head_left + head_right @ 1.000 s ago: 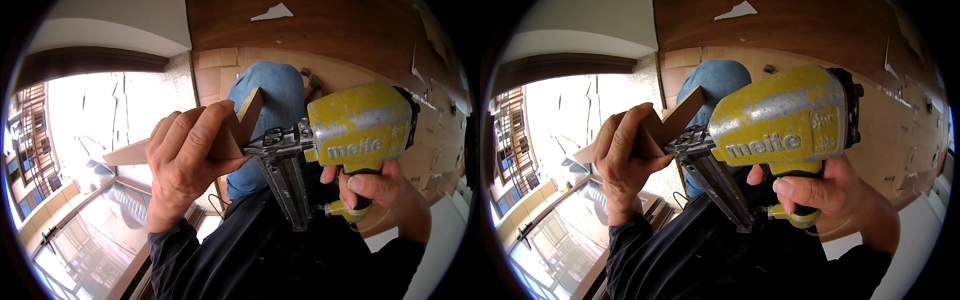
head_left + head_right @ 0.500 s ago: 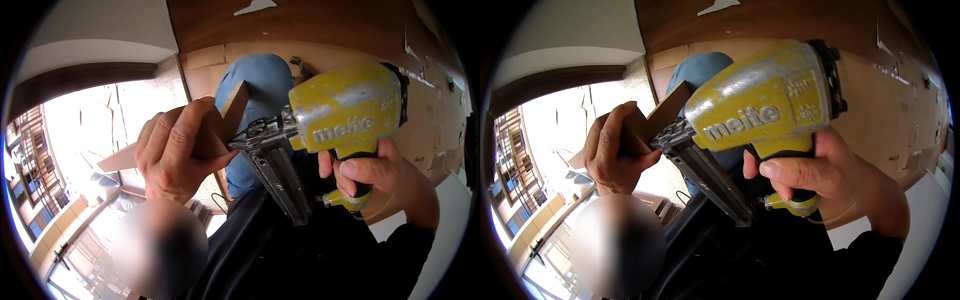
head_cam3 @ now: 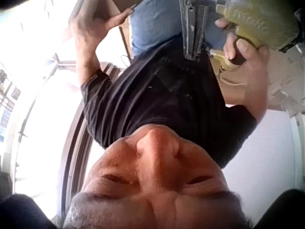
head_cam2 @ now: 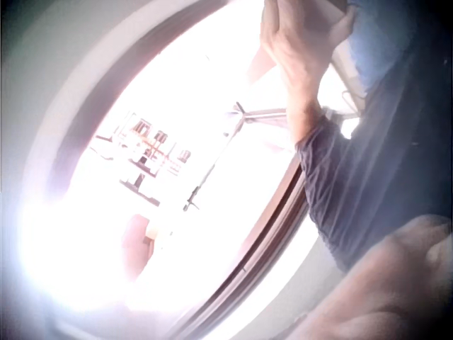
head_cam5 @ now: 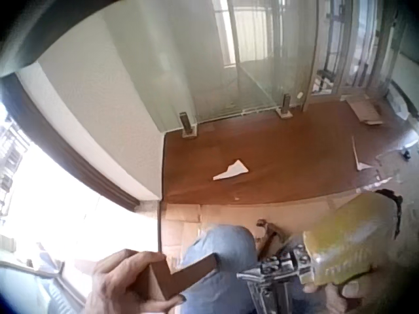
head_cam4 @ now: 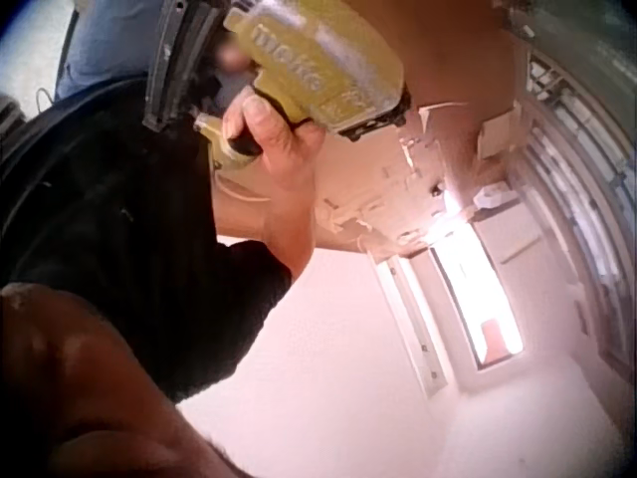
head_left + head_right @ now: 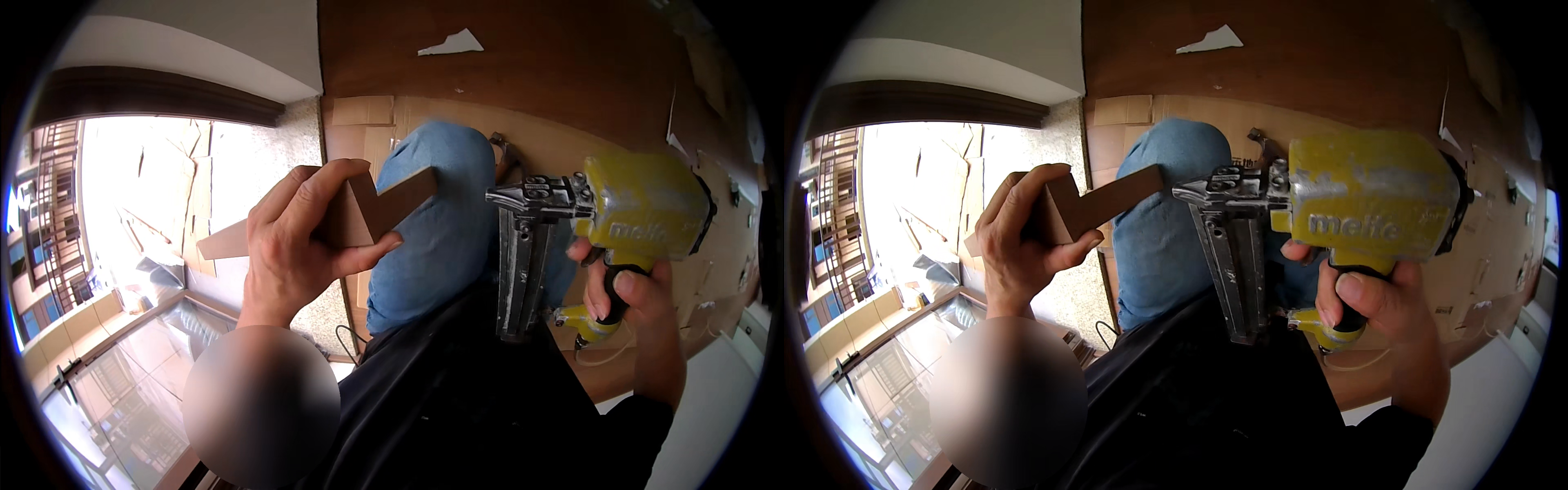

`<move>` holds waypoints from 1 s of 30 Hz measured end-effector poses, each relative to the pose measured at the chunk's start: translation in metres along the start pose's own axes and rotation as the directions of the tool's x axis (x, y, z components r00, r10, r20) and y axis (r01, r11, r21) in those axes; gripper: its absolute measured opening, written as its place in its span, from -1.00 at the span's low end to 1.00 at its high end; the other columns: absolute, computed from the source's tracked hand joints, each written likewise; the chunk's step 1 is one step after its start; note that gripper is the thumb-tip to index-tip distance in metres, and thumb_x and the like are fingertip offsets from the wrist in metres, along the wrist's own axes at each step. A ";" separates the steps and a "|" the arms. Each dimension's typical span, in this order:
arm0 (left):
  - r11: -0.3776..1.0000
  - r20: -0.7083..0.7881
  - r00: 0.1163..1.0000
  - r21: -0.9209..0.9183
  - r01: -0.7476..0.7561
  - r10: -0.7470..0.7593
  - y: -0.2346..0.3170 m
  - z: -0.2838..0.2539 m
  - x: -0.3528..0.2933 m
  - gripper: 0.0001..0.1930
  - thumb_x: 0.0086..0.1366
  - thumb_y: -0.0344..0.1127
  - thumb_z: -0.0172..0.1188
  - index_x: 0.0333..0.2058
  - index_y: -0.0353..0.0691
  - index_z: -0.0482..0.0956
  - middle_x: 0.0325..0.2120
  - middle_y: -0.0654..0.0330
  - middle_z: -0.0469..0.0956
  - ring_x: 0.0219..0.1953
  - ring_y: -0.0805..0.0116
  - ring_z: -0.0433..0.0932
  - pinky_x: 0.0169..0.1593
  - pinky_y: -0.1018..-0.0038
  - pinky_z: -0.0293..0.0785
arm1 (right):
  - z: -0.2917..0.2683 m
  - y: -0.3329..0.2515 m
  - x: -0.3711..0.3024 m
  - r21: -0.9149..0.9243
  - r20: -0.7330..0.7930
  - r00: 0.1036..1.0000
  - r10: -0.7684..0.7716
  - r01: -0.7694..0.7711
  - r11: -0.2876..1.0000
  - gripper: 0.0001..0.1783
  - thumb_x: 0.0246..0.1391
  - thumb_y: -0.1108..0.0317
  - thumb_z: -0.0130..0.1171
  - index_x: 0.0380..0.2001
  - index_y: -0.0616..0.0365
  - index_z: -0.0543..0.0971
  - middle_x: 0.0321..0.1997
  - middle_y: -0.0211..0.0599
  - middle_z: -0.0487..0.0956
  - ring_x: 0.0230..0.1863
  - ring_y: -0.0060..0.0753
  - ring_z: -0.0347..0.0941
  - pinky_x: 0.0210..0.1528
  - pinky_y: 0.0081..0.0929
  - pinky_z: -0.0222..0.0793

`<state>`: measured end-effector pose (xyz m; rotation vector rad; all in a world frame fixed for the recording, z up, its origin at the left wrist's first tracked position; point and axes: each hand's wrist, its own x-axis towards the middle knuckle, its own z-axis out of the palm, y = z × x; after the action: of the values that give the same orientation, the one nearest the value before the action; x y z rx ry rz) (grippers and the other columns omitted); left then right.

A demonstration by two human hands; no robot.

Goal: The person joins two pieces of wood trim together using a pneumatic nailer and adhesive. The person fits the pieces together, applies adhesive to the joint, and holds them in place while kneeling on the floor.

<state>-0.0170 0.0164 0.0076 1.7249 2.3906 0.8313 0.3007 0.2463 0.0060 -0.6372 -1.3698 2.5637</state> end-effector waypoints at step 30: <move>0.811 -0.037 0.979 -0.554 -0.186 0.199 0.035 0.020 0.004 -0.29 -0.03 -0.01 0.69 0.04 -0.25 0.65 -0.36 0.17 0.58 -0.34 0.27 0.63 -0.27 0.39 0.57 | 0.023 0.029 0.001 -0.500 -0.235 0.944 -0.231 0.087 0.862 -0.62 0.34 0.29 0.34 0.11 0.27 0.60 -0.03 -0.20 0.70 -0.07 -0.41 0.63 0.02 -0.40 0.60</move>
<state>0.0189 0.0355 0.0078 1.7108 1.7112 1.3604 0.2911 0.2126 -0.0066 -0.8853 -1.8748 1.9003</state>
